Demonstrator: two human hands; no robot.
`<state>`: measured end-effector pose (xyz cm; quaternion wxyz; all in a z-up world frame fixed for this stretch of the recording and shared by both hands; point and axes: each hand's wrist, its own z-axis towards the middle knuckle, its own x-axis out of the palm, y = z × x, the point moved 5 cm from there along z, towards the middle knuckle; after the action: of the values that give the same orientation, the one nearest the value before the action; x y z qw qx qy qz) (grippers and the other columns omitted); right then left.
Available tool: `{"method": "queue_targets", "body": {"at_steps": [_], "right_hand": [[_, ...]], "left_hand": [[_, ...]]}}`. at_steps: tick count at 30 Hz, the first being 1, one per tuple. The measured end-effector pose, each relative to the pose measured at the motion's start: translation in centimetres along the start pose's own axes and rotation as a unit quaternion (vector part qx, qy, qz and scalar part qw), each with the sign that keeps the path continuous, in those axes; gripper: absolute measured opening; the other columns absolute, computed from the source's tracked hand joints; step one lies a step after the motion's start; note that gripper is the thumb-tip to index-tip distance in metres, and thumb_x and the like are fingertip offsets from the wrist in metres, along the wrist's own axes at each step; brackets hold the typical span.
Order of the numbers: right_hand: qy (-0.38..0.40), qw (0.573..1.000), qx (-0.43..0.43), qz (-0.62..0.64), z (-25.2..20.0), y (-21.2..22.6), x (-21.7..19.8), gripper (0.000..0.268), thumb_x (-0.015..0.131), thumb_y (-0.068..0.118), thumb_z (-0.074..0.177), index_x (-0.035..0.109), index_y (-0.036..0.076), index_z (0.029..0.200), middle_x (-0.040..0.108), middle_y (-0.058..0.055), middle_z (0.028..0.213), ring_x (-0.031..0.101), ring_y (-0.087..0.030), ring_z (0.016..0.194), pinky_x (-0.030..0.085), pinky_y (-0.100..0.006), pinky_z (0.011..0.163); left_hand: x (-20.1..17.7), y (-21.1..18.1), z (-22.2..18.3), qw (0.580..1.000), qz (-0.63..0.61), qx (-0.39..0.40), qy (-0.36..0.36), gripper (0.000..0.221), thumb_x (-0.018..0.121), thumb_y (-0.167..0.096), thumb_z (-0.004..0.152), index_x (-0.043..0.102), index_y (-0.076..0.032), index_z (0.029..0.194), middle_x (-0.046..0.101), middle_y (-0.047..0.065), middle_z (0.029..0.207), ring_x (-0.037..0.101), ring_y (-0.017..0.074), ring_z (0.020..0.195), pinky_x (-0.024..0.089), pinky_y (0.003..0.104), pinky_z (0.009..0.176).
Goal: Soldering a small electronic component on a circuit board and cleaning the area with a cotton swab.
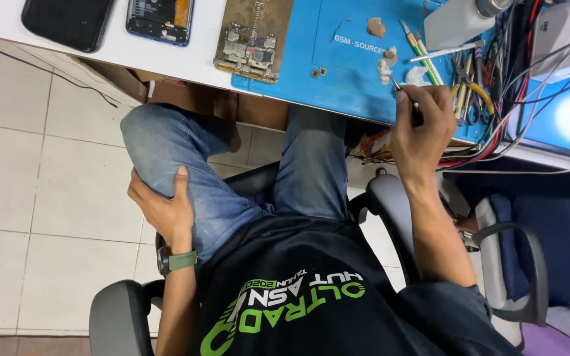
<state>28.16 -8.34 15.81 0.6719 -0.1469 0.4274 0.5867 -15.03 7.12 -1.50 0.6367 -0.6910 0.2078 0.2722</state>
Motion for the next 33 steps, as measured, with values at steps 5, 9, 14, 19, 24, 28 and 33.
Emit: {"method": "queue_targets", "body": {"at_steps": [5, 9, 14, 19, 24, 28, 33], "right_hand": [[0.024, 0.998, -0.008, 0.061, -0.6, 5.5, 1.2, 0.008, 0.078, 0.004, 0.112, 0.083, 0.008, 0.116, 0.066, -0.006, 0.105, 0.064, -0.029, 0.064, 0.055, -0.042, 0.062], [0.050, 0.996, -0.023, 0.071, -0.6, 5.8, 2.5, 0.007, 0.075, 0.004, 0.113, 0.081, 0.006, 0.116, 0.065, -0.006, 0.106, 0.066, -0.030, 0.060, 0.056, -0.041, 0.059], [0.085, 0.994, -0.067, 0.027, -0.9, 7.1, 3.4, 0.010, 0.067, 0.008, 0.118, 0.076, 0.005, 0.119, 0.059, -0.006, 0.108, 0.062, -0.031, 0.053, 0.052, -0.043, 0.050], [0.041, 0.995, -0.089, 0.021, -1.4, 8.0, 3.9, 0.009, 0.067, 0.010, 0.117, 0.075, 0.009, 0.120, 0.058, -0.003, 0.108, 0.059, -0.028, 0.050, 0.050, -0.038, 0.049], [0.073, 0.979, -0.055, 0.183, -4.3, 14.8, 6.3, 0.015, 0.080, 0.005, 0.104, 0.083, 0.012, 0.117, 0.066, -0.008, 0.102, 0.066, -0.029, 0.055, 0.051, -0.037, 0.052], [0.178, 0.921, 0.052, 0.344, -6.2, 16.7, 20.5, 0.010, 0.079, 0.008, 0.102, 0.085, 0.009, 0.110, 0.071, -0.010, 0.092, 0.073, -0.035, 0.076, 0.056, -0.040, 0.069], [0.216, 0.878, 0.237, 0.355, -5.6, 12.5, 48.5, 0.046, 0.075, 0.032, 0.106, 0.067, -0.013, 0.117, 0.074, -0.032, 0.105, 0.076, -0.043, 0.110, 0.062, -0.055, 0.087]], "left_hand": [[-0.3, -0.3, -0.2, 1.000, 0.006, -0.002, 0.009, 0.088, 0.086, -0.051, 0.104, 0.042, -0.002, 0.162, 0.047, 0.022, 0.149, 0.055, 0.0593, 0.138, 0.047, 0.082, 0.105], [-0.3, -0.3, -0.4, 1.000, 0.008, -0.009, 0.007, 0.088, 0.085, -0.052, 0.104, 0.042, -0.002, 0.163, 0.047, 0.022, 0.150, 0.055, 0.0589, 0.139, 0.047, 0.082, 0.105], [-0.4, -0.3, -0.3, 1.000, 0.010, -0.005, 0.009, 0.089, 0.085, -0.052, 0.103, 0.041, -0.003, 0.163, 0.046, 0.022, 0.150, 0.055, 0.0591, 0.138, 0.048, 0.082, 0.104], [-1.0, -0.2, -0.5, 1.000, 0.014, -0.007, 0.000, 0.089, 0.085, -0.052, 0.104, 0.041, -0.003, 0.164, 0.047, 0.022, 0.150, 0.055, 0.0580, 0.139, 0.048, 0.081, 0.105], [-2.3, 0.9, -0.4, 0.999, 0.004, -0.029, -0.024, 0.089, 0.086, -0.048, 0.103, 0.040, -0.002, 0.163, 0.047, 0.024, 0.150, 0.054, 0.0605, 0.139, 0.046, 0.083, 0.105], [-2.8, 2.6, 0.2, 0.998, -0.002, -0.049, -0.027, 0.090, 0.086, -0.050, 0.100, 0.041, -0.006, 0.164, 0.047, 0.019, 0.149, 0.055, 0.0545, 0.140, 0.048, 0.078, 0.108], [-3.7, 1.1, 1.2, 0.998, -0.014, -0.043, -0.044, 0.089, 0.090, -0.040, 0.093, 0.045, -0.002, 0.160, 0.050, 0.025, 0.146, 0.055, 0.0594, 0.137, 0.049, 0.076, 0.107]]}}
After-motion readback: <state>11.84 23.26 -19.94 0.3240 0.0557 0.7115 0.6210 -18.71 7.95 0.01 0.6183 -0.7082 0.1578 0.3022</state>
